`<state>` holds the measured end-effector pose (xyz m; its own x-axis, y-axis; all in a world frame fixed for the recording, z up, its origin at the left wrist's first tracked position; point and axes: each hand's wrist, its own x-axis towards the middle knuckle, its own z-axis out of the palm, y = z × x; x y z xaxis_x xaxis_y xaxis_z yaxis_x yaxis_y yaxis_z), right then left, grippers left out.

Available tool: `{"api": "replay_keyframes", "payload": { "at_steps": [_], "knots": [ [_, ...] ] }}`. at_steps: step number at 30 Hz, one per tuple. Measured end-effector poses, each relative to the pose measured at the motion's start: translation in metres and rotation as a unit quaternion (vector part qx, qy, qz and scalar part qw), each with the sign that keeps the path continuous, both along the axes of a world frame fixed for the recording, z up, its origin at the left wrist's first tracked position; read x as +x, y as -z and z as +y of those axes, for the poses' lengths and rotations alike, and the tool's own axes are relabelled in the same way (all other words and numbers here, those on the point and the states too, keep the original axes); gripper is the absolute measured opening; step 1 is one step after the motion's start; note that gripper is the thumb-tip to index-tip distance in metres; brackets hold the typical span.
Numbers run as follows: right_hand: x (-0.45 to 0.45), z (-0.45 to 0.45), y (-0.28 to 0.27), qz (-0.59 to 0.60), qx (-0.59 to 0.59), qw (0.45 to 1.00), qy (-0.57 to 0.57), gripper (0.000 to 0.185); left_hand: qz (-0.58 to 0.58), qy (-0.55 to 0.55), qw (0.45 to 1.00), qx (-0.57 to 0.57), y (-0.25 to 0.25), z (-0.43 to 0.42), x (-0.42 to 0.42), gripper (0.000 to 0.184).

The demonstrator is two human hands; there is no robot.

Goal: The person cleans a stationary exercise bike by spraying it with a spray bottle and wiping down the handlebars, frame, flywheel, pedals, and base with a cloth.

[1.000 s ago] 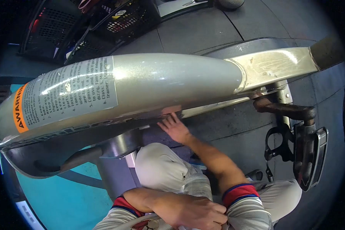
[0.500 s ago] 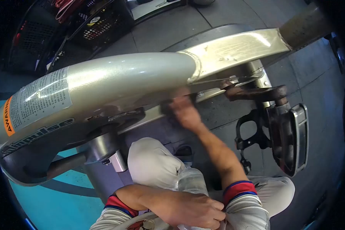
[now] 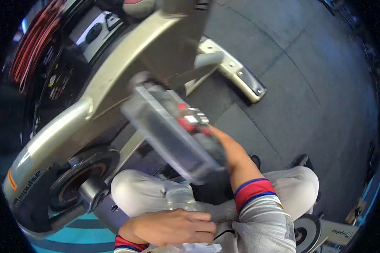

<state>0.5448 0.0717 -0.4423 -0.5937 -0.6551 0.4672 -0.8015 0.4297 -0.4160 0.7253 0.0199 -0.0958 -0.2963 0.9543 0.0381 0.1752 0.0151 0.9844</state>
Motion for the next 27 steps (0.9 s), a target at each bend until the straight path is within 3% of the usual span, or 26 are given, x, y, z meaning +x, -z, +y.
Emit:
{"api": "replay_keyframes", "payload": {
  "at_steps": [2, 6, 8, 10, 11, 12, 13, 14, 15, 16, 18, 20, 22, 24, 27],
  "knots": [
    [-0.022, 0.019, 0.004, -0.032, -0.027, 0.998, 0.052, 0.041, -0.009, -0.003, 0.999, -0.032, -0.001, 0.005, 0.003, 0.051],
    [-0.007, 0.001, 0.006, -0.012, 0.107, 0.968, 0.229, 0.038, -0.016, -0.007, 0.999, -0.048, 0.002, 0.022, -0.001, 0.048],
    [0.01, 0.013, 0.001, 0.042, 0.057, 0.997, 0.041, 0.037, -0.026, 0.0, 0.998, -0.049, 0.006, 0.031, -0.01, 0.047],
    [0.008, 0.023, 0.014, 0.041, 0.008, 0.998, 0.045, 0.033, -0.033, -0.004, 0.998, -0.058, 0.007, 0.035, -0.014, 0.047],
    [0.0, 0.031, 0.013, -0.108, -0.02, 0.985, 0.135, 0.03, -0.035, -0.004, 0.997, -0.063, 0.006, 0.037, -0.015, 0.047],
    [-0.006, 0.038, 0.009, -0.254, -0.045, 0.941, 0.219, 0.027, -0.038, -0.006, 0.997, -0.066, 0.006, 0.039, -0.015, 0.046],
    [-0.004, 0.028, 0.026, -0.262, -0.232, 0.83, 0.434, 0.026, -0.04, -0.006, 0.997, -0.067, 0.006, 0.041, -0.015, 0.046],
    [-0.019, 0.034, 0.03, -0.413, -0.314, 0.646, 0.56, 0.034, -0.036, -0.008, 0.998, -0.06, 0.006, 0.043, -0.018, 0.045],
    [-0.037, 0.045, 0.037, -0.422, -0.387, 0.518, 0.635, 0.044, -0.031, -0.01, 0.998, -0.053, 0.006, 0.045, -0.02, 0.044],
    [-0.04, 0.057, 0.045, -0.39, -0.426, 0.529, 0.622, 0.049, -0.027, -0.012, 0.998, -0.047, 0.007, 0.046, -0.022, 0.045],
    [-0.044, 0.07, -0.01, -0.354, -0.457, 0.59, 0.563, 0.056, -0.038, -0.006, 0.998, -0.05, 0.006, 0.05, -0.026, 0.045],
    [-0.035, 0.07, -0.092, -0.488, -0.418, 0.66, 0.389, 0.055, -0.048, 0.006, 0.998, -0.049, 0.009, 0.053, -0.031, 0.049],
    [-0.011, 0.019, -0.106, -0.334, -0.455, 0.76, 0.322, 0.054, -0.06, 0.028, 0.997, -0.048, 0.015, 0.054, -0.034, 0.062],
    [0.015, -0.015, -0.121, -0.235, -0.37, 0.85, 0.291, 0.055, -0.076, 0.027, 0.995, -0.056, 0.017, 0.053, -0.039, 0.062],
    [-0.016, -0.011, -0.109, -0.237, -0.313, 0.853, 0.344, 0.053, -0.078, 0.006, 0.995, -0.068, 0.018, 0.052, -0.046, 0.048]
  ]
}}
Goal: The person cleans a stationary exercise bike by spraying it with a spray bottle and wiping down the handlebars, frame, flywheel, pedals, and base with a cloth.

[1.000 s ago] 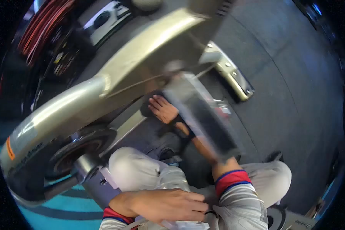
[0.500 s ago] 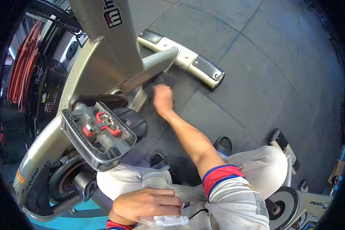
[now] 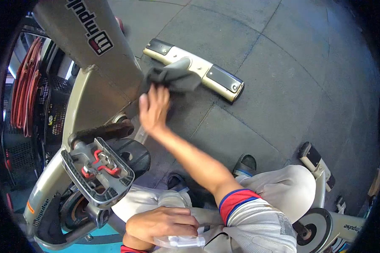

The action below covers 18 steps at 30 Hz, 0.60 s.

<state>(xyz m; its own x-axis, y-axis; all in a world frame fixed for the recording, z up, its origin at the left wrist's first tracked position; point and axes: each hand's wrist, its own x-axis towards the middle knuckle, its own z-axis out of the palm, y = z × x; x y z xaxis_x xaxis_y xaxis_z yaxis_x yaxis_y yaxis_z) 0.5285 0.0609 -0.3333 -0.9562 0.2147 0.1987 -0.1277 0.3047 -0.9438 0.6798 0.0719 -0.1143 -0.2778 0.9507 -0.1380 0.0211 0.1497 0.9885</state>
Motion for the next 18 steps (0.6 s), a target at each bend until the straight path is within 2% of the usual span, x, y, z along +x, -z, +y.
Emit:
{"api": "replay_keyframes", "payload": {
  "at_steps": [1, 3, 5, 7, 8, 9, 11, 13, 14, 16, 18],
  "knots": [
    [-0.028, 0.004, 0.019, 0.02, 0.019, 0.998, 0.054, 0.047, 0.004, -0.011, 1.0, -0.005, 0.0, -0.001, -0.001, 0.042],
    [-0.091, 0.047, 0.041, -0.013, 0.009, 1.0, 0.022, 0.033, 0.001, -0.012, 1.0, -0.023, 0.001, -0.004, -0.001, 0.042],
    [-0.13, 0.069, 0.064, 0.017, 0.101, 0.991, 0.087, 0.036, -0.001, -0.016, 1.0, -0.021, 0.004, -0.004, -0.001, 0.041],
    [-0.127, 0.059, 0.066, -0.039, 0.084, 0.995, 0.028, 0.039, -0.002, -0.013, 1.0, -0.004, 0.007, -0.004, -0.007, 0.039],
    [-0.118, 0.049, 0.063, -0.015, 0.024, 1.0, -0.012, 0.041, 0.0, -0.011, 1.0, 0.0, 0.009, -0.003, -0.012, 0.039],
    [-0.106, 0.036, 0.058, 0.023, 0.017, 1.0, 0.014, 0.042, 0.001, -0.011, 1.0, 0.002, 0.011, -0.002, -0.016, 0.039],
    [-0.105, 0.043, 0.053, -0.013, 0.086, 0.996, -0.021, 0.047, -0.004, -0.012, 1.0, 0.0, 0.014, 0.0, -0.022, 0.039],
    [-0.144, 0.073, 0.054, -0.071, 0.166, 0.975, -0.132, 0.053, -0.016, -0.019, 1.0, -0.006, 0.015, 0.002, -0.023, 0.039],
    [-0.17, 0.084, 0.073, -0.101, 0.206, 0.96, -0.163, 0.059, -0.015, -0.019, 1.0, -0.004, 0.016, 0.001, -0.022, 0.039],
    [-0.193, 0.1, 0.089, -0.121, 0.234, 0.955, -0.138, 0.06, -0.006, -0.02, 1.0, 0.001, 0.021, -0.004, -0.022, 0.04],
    [-0.193, 0.09, 0.098, -0.101, 0.188, 0.974, -0.082, 0.054, -0.017, -0.043, 0.999, 0.022, 0.024, -0.009, -0.019, 0.041]
  ]
}}
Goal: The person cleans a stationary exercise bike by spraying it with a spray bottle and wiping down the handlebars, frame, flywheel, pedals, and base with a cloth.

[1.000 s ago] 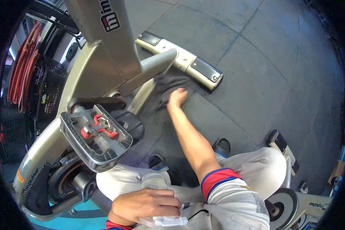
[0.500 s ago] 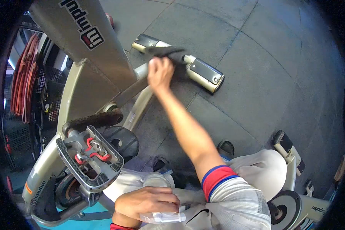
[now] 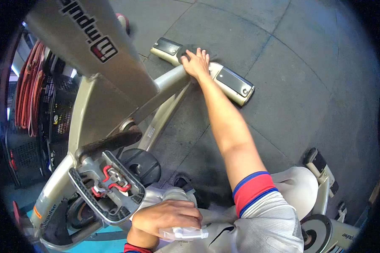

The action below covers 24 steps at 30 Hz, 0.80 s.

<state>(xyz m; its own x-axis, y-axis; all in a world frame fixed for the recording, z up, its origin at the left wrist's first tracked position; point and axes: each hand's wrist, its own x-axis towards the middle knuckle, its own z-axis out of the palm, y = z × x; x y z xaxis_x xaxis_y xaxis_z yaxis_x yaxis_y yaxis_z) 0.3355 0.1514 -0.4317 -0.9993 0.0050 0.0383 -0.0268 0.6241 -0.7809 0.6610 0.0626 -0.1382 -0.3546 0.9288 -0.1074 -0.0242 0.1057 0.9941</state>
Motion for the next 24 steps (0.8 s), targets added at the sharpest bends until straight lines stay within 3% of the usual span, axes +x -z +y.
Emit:
{"api": "replay_keyframes", "payload": {
  "at_steps": [3, 5, 9, 11, 15, 16, 18, 21, 22, 23, 24],
  "knots": [
    [0.024, -0.025, 0.009, 0.063, -0.15, 0.982, 0.097, 0.046, -0.004, -0.02, 1.0, 0.021, 0.001, -0.003, 0.004, 0.043],
    [0.068, -0.042, -0.011, 0.062, -0.309, 0.936, 0.158, 0.044, -0.005, -0.015, 1.0, 0.022, 0.001, -0.003, 0.004, 0.045],
    [0.136, -0.079, -0.024, -0.011, -0.412, 0.887, 0.206, 0.051, -0.002, 0.004, 1.0, 0.028, -0.002, 0.004, 0.001, 0.05],
    [0.129, -0.069, -0.021, -0.008, -0.367, 0.91, 0.193, 0.053, 0.002, -0.001, 1.0, 0.027, -0.006, 0.002, 0.007, 0.053],
    [0.131, -0.083, -0.065, -0.089, -0.458, 0.867, 0.178, 0.069, 0.024, -0.007, 1.0, 0.018, -0.01, -0.004, 0.025, 0.057],
    [0.147, -0.094, -0.076, -0.09, -0.545, 0.821, 0.146, 0.072, 0.028, -0.005, 1.0, 0.012, -0.012, -0.006, 0.029, 0.058],
    [0.182, -0.097, -0.11, -0.103, -0.596, 0.792, 0.079, 0.066, 0.03, 0.004, 0.999, 0.025, -0.017, -0.007, 0.028, 0.062],
    [0.205, -0.076, -0.145, -0.061, -0.733, 0.677, -0.027, 0.06, 0.036, 0.003, 0.999, 0.021, -0.015, -0.011, 0.04, 0.073],
    [0.196, -0.068, -0.155, 0.072, -0.562, 0.824, -0.033, 0.05, 0.036, 0.01, 0.999, 0.016, -0.017, -0.009, 0.041, 0.075],
    [0.186, -0.053, -0.186, 0.21, -0.415, 0.884, -0.049, 0.036, 0.033, 0.017, 0.999, 0.013, -0.017, -0.007, 0.043, 0.077],
    [0.168, -0.047, -0.201, 0.305, -0.337, 0.889, -0.061, 0.035, 0.028, 0.007, 0.999, 0.025, -0.017, -0.005, 0.045, 0.078]
  ]
}}
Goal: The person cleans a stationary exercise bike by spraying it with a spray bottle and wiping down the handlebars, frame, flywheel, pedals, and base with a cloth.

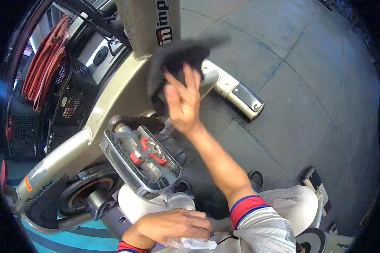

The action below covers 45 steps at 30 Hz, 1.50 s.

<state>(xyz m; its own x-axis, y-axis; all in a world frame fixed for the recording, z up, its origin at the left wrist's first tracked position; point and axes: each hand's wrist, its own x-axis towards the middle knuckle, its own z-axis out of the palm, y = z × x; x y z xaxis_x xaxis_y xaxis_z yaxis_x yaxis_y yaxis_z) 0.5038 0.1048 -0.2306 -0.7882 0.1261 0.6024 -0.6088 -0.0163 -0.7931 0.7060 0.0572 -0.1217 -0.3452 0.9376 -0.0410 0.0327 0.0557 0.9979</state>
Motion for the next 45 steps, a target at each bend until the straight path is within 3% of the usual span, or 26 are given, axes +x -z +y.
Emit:
{"api": "replay_keyframes", "payload": {
  "at_steps": [1, 3, 5, 8, 9, 11, 12, 14, 16, 18, 21, 24, 26, 27, 29, 31, 33, 35, 39, 41, 43, 45],
  "knots": [
    [-0.018, 0.002, -0.009, 0.095, 0.066, 0.992, 0.047, 0.038, -0.002, -0.007, 1.0, 0.011, 0.0, 0.0, -0.001, 0.079],
    [-0.038, -0.005, 0.005, 0.112, 0.085, 0.986, 0.09, 0.044, -0.003, -0.012, 1.0, 0.022, 0.0, 0.0, -0.001, 0.08],
    [-0.037, -0.02, 0.059, 0.041, 0.093, 0.991, 0.087, 0.05, 0.001, -0.01, 0.999, 0.03, 0.001, -0.001, 0.0, 0.08],
    [0.0, -0.026, 0.133, -0.044, 0.292, 0.954, 0.048, 0.046, 0.004, -0.008, 1.0, 0.026, -0.001, 0.002, -0.003, 0.078],
    [0.01, -0.035, 0.148, -0.034, 0.281, 0.958, 0.04, 0.046, 0.011, -0.026, 0.999, 0.039, -0.005, 0.004, -0.007, 0.064],
    [-0.004, -0.039, 0.135, 0.031, 0.272, 0.958, 0.083, 0.047, 0.02, -0.065, 0.995, 0.067, -0.015, 0.008, -0.013, 0.038],
    [-0.021, -0.035, 0.106, 0.056, 0.264, 0.958, 0.099, 0.047, 0.004, -0.06, 0.996, 0.061, -0.014, 0.008, -0.011, 0.046],
    [-0.06, -0.025, 0.025, 0.101, 0.231, 0.96, 0.122, 0.05, 0.005, -0.058, 0.996, 0.072, -0.014, 0.006, -0.012, 0.045],
    [-0.094, -0.012, -0.07, 0.178, 0.129, 0.968, 0.12, 0.061, -0.006, -0.056, 0.996, 0.074, -0.014, 0.005, -0.011, 0.045],
    [-0.113, -0.003, -0.124, 0.246, 0.064, 0.96, 0.12, 0.065, -0.013, -0.057, 0.996, 0.062, -0.015, 0.002, -0.012, 0.045],
    [-0.094, -0.009, -0.087, 0.212, 0.08, 0.969, 0.094, 0.07, 0.011, -0.059, 0.996, 0.067, -0.012, 0.0, -0.012, 0.043],
    [-0.053, -0.036, 0.028, 0.118, 0.134, 0.981, 0.074, 0.072, 0.019, -0.06, 0.994, 0.089, -0.01, 0.001, -0.015, 0.041],
    [-0.045, -0.033, 0.074, 0.094, 0.178, 0.978, 0.047, 0.061, 0.018, -0.068, 0.995, 0.072, -0.013, 0.002, -0.011, 0.039],
    [-0.049, -0.021, 0.064, 0.088, 0.157, 0.984, -0.005, 0.059, 0.02, -0.076, 0.995, 0.066, -0.013, 0.003, -0.01, 0.038],
    [-0.067, -0.005, 0.031, 0.124, 0.236, 0.964, -0.003, 0.062, 0.029, -0.079, 0.993, 0.077, -0.012, 0.001, -0.005, 0.036],
    [-0.096, -0.004, -0.033, 0.231, 0.237, 0.934, 0.133, 0.065, 0.035, -0.081, 0.992, 0.086, -0.01, -0.001, -0.005, 0.033],
    [-0.106, -0.002, -0.131, 0.269, 0.194, 0.925, 0.184, 0.071, 0.03, -0.08, 0.993, 0.086, -0.01, -0.003, -0.004, 0.032],
    [-0.127, -0.005, -0.172, 0.337, 0.118, 0.913, 0.199, 0.074, 0.03, -0.081, 0.992, 0.092, -0.01, -0.005, -0.006, 0.032],
    [-0.098, -0.01, -0.115, 0.304, 0.173, 0.921, 0.174, 0.076, 0.046, -0.079, 0.99, 0.105, -0.016, -0.011, -0.009, 0.031],
    [-0.086, -0.005, -0.103, 0.317, 0.236, 0.897, 0.196, 0.071, 0.071, -0.09, 0.985, 0.128, -0.01, -0.011, -0.003, 0.029],
    [-0.093, 0.0, -0.108, 0.343, 0.272, 0.875, 0.205, 0.066, 0.081, -0.094, 0.982, 0.142, -0.007, -0.012, 0.0, 0.028],
    [-0.105, 0.002, -0.149, 0.382, 0.283, 0.857, 0.198, 0.061, 0.075, -0.092, 0.982, 0.145, -0.007, -0.013, 0.003, 0.028]
  ]
}}
